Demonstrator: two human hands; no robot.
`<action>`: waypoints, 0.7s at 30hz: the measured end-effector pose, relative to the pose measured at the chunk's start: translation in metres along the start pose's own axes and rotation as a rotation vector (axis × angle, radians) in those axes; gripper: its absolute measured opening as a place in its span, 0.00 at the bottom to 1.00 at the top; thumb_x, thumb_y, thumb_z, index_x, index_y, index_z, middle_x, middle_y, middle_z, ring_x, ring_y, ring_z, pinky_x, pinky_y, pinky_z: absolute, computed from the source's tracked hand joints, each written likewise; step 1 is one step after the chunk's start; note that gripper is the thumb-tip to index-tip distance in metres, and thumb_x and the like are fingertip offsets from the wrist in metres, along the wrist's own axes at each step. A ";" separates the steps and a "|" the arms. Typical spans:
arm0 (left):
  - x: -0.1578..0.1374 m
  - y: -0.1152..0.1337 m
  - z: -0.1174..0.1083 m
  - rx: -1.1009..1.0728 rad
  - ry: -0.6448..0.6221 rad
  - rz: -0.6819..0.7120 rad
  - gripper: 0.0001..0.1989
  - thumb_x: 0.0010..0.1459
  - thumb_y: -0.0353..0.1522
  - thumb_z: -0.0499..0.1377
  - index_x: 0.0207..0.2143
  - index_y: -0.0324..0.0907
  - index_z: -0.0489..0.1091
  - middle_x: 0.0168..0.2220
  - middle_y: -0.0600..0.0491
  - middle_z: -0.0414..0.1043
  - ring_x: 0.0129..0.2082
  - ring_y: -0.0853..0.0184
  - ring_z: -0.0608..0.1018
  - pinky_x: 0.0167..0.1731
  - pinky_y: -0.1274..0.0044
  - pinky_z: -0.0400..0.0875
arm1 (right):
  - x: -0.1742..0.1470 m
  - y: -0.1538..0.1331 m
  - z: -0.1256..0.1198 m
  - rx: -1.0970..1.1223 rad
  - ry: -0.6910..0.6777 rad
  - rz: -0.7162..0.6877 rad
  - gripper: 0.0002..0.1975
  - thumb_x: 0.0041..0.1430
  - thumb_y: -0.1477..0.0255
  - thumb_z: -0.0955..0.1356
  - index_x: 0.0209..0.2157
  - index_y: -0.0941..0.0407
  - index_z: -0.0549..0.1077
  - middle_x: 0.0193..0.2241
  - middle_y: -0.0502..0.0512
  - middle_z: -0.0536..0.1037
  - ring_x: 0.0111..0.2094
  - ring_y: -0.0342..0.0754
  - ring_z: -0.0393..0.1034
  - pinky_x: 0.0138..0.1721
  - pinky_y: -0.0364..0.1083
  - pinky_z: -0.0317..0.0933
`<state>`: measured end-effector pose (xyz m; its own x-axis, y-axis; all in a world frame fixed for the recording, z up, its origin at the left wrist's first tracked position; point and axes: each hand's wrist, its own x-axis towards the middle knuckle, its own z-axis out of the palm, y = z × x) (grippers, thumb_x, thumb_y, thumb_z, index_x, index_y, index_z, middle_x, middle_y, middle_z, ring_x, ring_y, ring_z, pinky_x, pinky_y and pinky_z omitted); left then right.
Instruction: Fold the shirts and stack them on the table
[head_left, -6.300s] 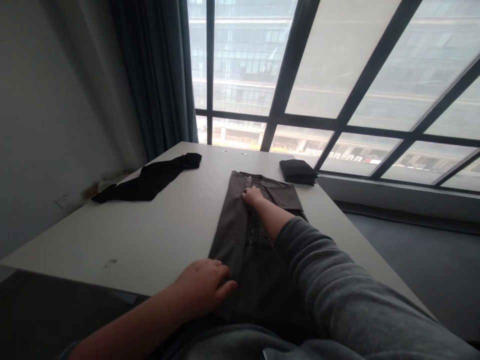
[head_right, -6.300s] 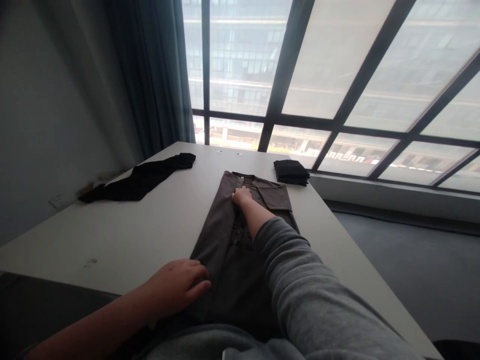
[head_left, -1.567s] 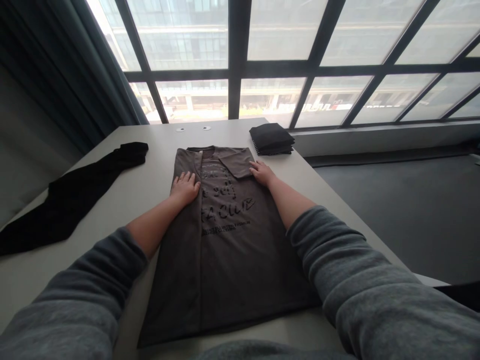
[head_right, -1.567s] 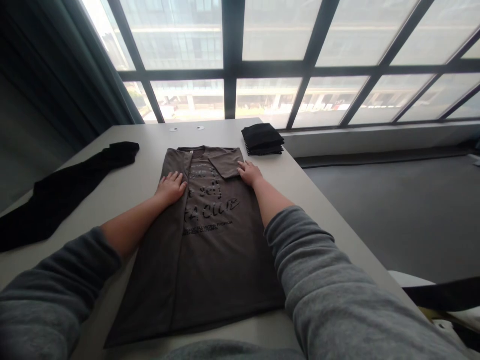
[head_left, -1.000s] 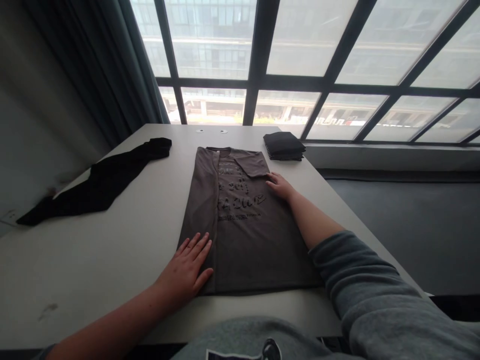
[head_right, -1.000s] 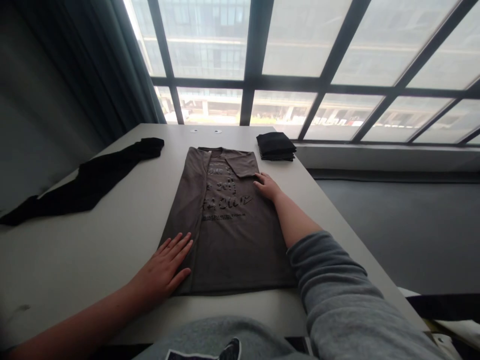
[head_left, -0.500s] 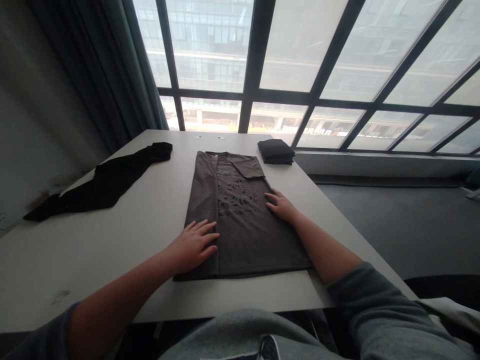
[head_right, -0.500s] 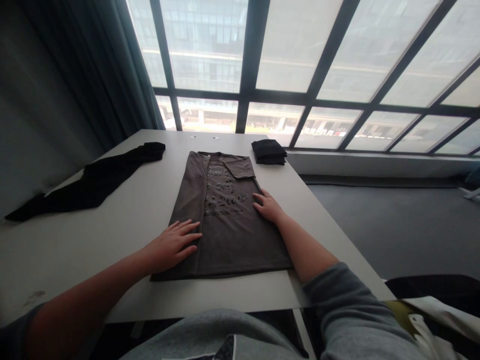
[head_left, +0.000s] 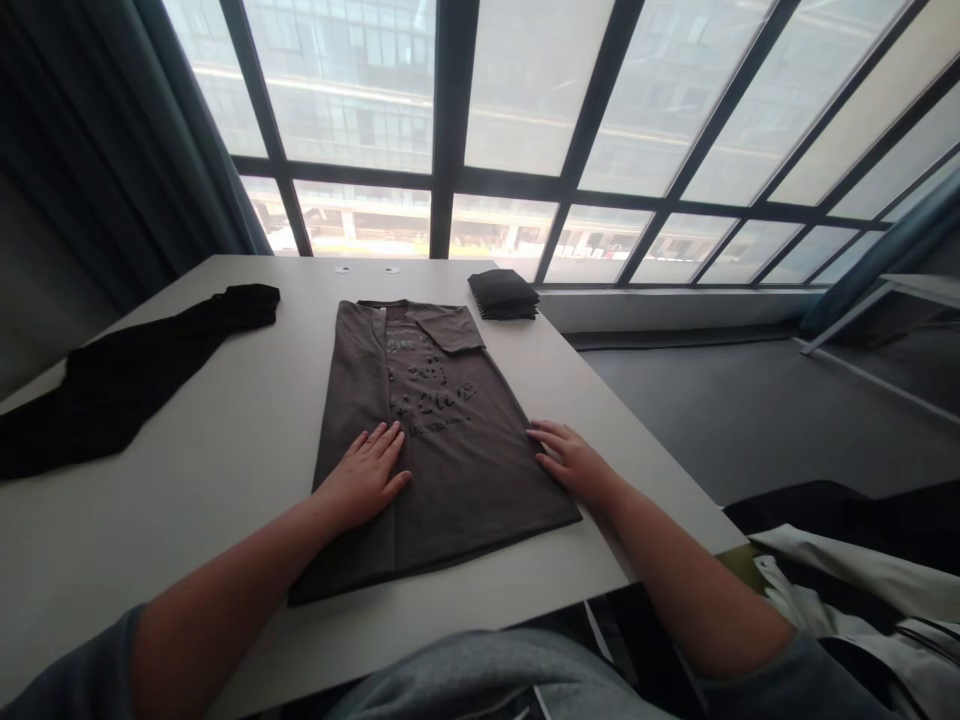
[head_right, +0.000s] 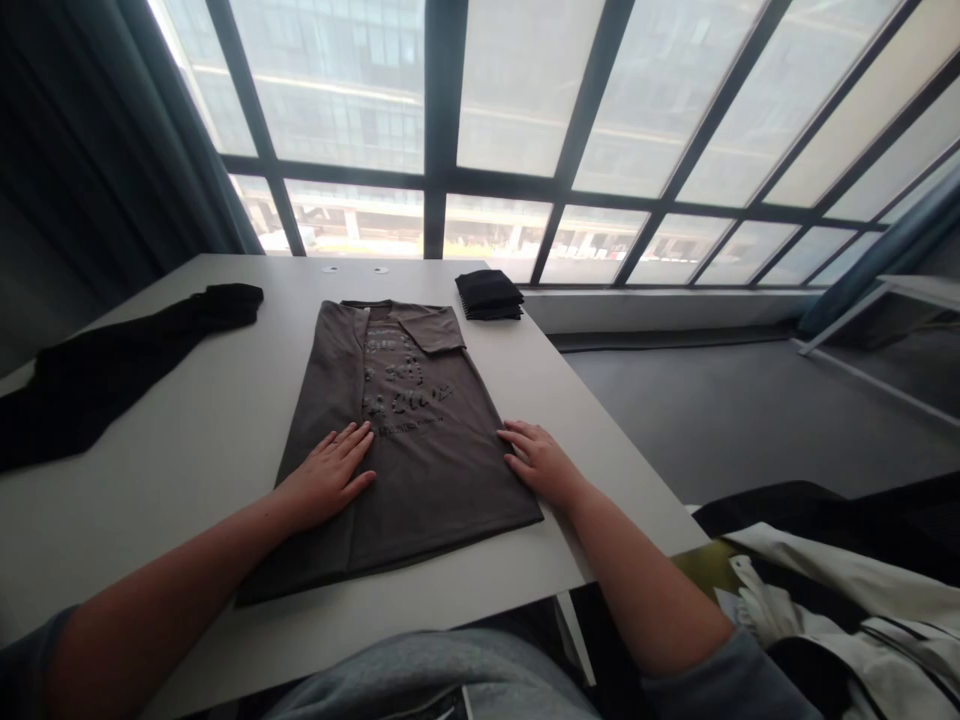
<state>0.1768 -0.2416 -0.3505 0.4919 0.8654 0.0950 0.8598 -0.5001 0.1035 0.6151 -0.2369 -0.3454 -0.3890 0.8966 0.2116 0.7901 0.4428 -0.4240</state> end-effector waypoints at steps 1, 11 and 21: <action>0.000 -0.002 0.000 -0.004 -0.004 0.006 0.35 0.72 0.48 0.48 0.73 0.38 0.60 0.76 0.43 0.53 0.76 0.52 0.55 0.74 0.59 0.49 | -0.001 -0.003 -0.003 0.047 0.007 -0.019 0.21 0.68 0.67 0.67 0.60 0.50 0.78 0.65 0.59 0.73 0.66 0.60 0.66 0.69 0.63 0.58; 0.000 -0.009 -0.003 -0.003 -0.031 0.045 0.35 0.73 0.49 0.47 0.74 0.39 0.60 0.76 0.45 0.51 0.76 0.52 0.54 0.74 0.57 0.51 | 0.002 -0.019 -0.019 0.248 0.084 -0.039 0.11 0.66 0.70 0.68 0.46 0.50 0.82 0.45 0.56 0.83 0.50 0.55 0.77 0.56 0.55 0.69; 0.002 -0.010 -0.004 -0.023 0.008 0.051 0.32 0.73 0.48 0.49 0.71 0.43 0.64 0.75 0.46 0.57 0.75 0.52 0.59 0.72 0.56 0.55 | -0.001 -0.028 -0.028 0.396 -0.018 -0.080 0.13 0.70 0.63 0.68 0.42 0.53 0.84 0.40 0.57 0.83 0.42 0.52 0.77 0.45 0.50 0.69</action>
<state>0.1687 -0.2354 -0.3476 0.5337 0.8387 0.1083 0.8304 -0.5440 0.1208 0.6067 -0.2497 -0.3094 -0.4529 0.8577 0.2433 0.5151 0.4744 -0.7138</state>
